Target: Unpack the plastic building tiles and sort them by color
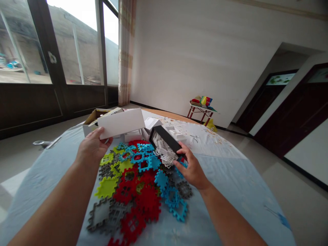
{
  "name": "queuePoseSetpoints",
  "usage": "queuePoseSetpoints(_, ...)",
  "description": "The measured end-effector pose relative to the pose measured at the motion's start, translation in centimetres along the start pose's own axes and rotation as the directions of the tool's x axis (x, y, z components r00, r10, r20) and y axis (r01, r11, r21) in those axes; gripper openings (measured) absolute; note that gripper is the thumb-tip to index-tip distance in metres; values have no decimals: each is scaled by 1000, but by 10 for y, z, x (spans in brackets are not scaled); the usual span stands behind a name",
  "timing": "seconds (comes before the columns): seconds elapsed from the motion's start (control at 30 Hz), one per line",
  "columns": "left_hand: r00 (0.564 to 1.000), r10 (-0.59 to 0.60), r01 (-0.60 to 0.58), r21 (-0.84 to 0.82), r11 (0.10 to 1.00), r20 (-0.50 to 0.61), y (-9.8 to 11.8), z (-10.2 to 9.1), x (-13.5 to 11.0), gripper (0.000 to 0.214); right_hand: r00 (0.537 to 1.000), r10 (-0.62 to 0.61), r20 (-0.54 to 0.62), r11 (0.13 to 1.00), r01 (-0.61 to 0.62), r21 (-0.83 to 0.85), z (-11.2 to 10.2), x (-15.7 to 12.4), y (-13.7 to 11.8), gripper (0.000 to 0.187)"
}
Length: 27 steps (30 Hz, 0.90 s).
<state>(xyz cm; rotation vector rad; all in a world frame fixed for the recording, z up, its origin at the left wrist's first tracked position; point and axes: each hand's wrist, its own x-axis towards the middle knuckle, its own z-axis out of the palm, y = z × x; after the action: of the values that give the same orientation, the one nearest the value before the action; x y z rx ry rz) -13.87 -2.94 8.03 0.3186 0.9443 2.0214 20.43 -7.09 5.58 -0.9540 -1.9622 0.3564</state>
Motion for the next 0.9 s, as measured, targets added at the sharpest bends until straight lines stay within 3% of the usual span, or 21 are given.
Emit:
queuePoseSetpoints(0.1,1000,1,-1,-9,1000,-7,1,0,-1,17,996,-94,-8,994,94,-54,3,9,-12,24)
queuePoseSetpoints(0.3,1000,-13,13,-30,999,-21,2,2,-4,16,992,-88,-92,992,79,-95,-2,10,-5,25)
queuePoseSetpoints(0.57,999,-18,17,-52,998,-28,2,3,-5,21,976,-214,-45,956,199,-216,-22,8,-9,18)
queuePoseSetpoints(0.67,1000,-18,17,-50,999,-19,2,4,-6,20,964,-234,-130,947,196,-253,-26,10,-6,16)
queuePoseSetpoints(0.77,1000,-25,25,-40,999,-2,1,5,-8,17,952,-147,-270,981,105,-163,-25,9,1,20)
queuePoseSetpoints(0.9,997,-46,47,-11,999,55,-6,9,-13,13,929,117,-352,984,-60,170,-19,6,12,33)
